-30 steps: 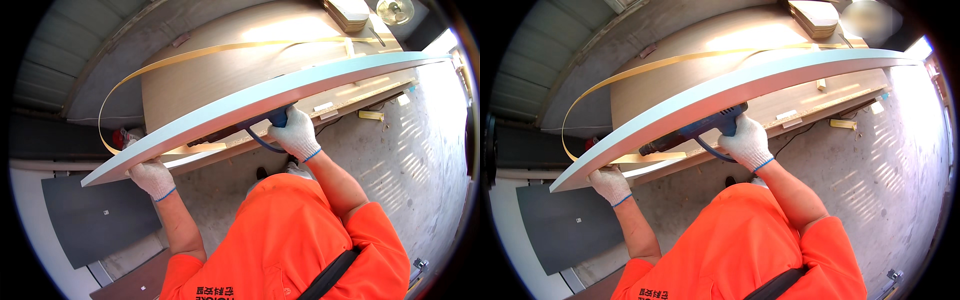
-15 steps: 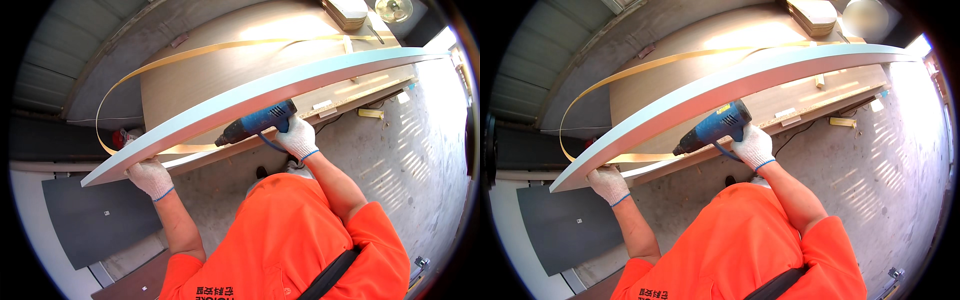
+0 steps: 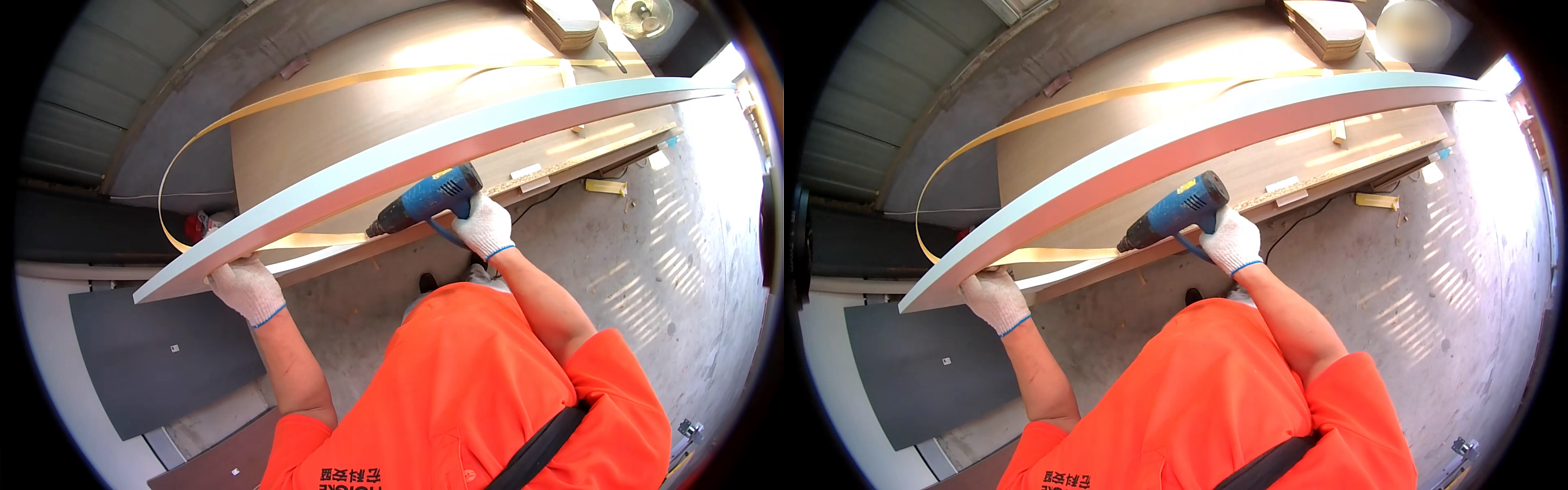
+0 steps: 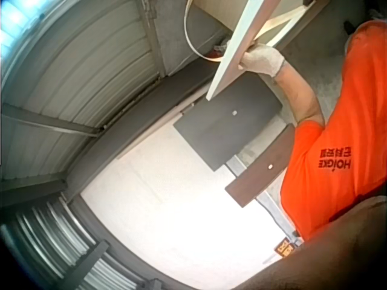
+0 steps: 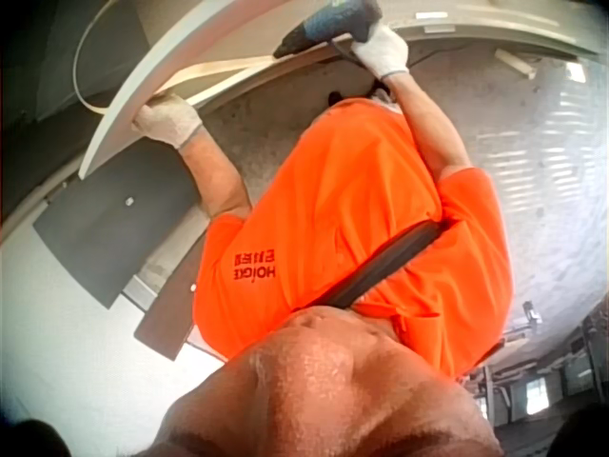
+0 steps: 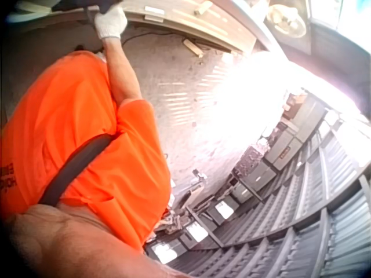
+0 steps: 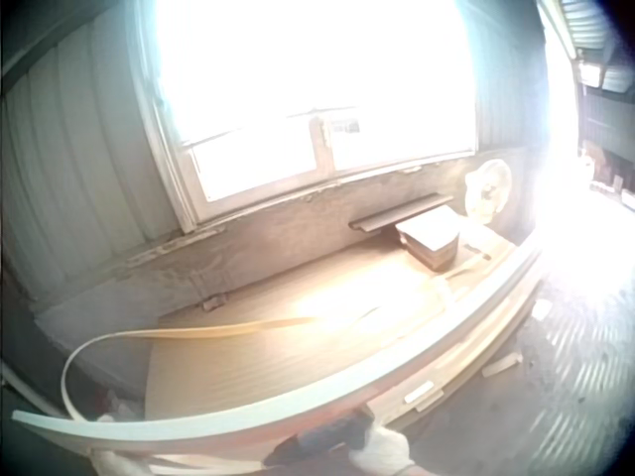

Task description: The person uses a heat gun to soften a strip of edge banding and applies it to the curved edge of a large white board. They press the banding into place with a small wooden block and smooth it along the curve, repeating the process for different sections of the board's edge.

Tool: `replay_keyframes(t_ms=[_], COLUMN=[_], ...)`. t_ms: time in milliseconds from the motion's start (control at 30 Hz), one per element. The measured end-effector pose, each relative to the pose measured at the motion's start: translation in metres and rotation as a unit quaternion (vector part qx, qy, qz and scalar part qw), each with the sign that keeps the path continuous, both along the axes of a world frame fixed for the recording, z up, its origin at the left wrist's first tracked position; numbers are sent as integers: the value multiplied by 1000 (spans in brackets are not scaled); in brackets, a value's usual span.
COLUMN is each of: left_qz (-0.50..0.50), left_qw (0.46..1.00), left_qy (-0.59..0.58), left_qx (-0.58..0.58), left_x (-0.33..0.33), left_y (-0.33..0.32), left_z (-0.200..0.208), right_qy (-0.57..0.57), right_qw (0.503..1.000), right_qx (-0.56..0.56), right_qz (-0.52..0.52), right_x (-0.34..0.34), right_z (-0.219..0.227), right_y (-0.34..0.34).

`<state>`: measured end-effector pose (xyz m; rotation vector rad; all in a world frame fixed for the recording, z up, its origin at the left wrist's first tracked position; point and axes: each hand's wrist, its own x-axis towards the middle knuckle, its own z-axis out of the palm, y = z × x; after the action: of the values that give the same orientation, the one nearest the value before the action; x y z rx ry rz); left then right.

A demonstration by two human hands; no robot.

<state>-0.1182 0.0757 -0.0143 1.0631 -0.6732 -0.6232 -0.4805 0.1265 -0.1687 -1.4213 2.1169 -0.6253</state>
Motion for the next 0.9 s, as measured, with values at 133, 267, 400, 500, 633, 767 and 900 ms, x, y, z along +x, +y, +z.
replay_keyframes(t_ms=[133, 267, 400, 500, 633, 767, 900], left_qz=[-25, -19, -22, -31, -26, -32, -32], left_qw=[999, 999, 1000, 999, 999, 999, 999], left_qy=[-28, -41, -7, -7, -16, 15, -7], left_qx=[2, 8, -7, -12, -12, -16, -17], left_x=[11, 14, 10, 16, 17, 9, 11], left_y=[0, -1, -1, -2, -2, -3, -3], left_z=[-6, -10, -7, -10, -14, -9, -10], right_qy=[-13, -13, -17, -25, -50, -72, -108], right_qw=[999, 998, 997, 996, 996, 996, 994], right_qx=[31, 57, 79, 84, 68, 44, 28], right_qz=[-16, -20, -16, -9, 0, 7, 11], right_x=[2, 1, 2, -2, -4, -1, 6], right_z=[-4, -10, -15, -9, 9, 36, 72], right_y=[3, 3, 0, -3, -4, -3, -4])
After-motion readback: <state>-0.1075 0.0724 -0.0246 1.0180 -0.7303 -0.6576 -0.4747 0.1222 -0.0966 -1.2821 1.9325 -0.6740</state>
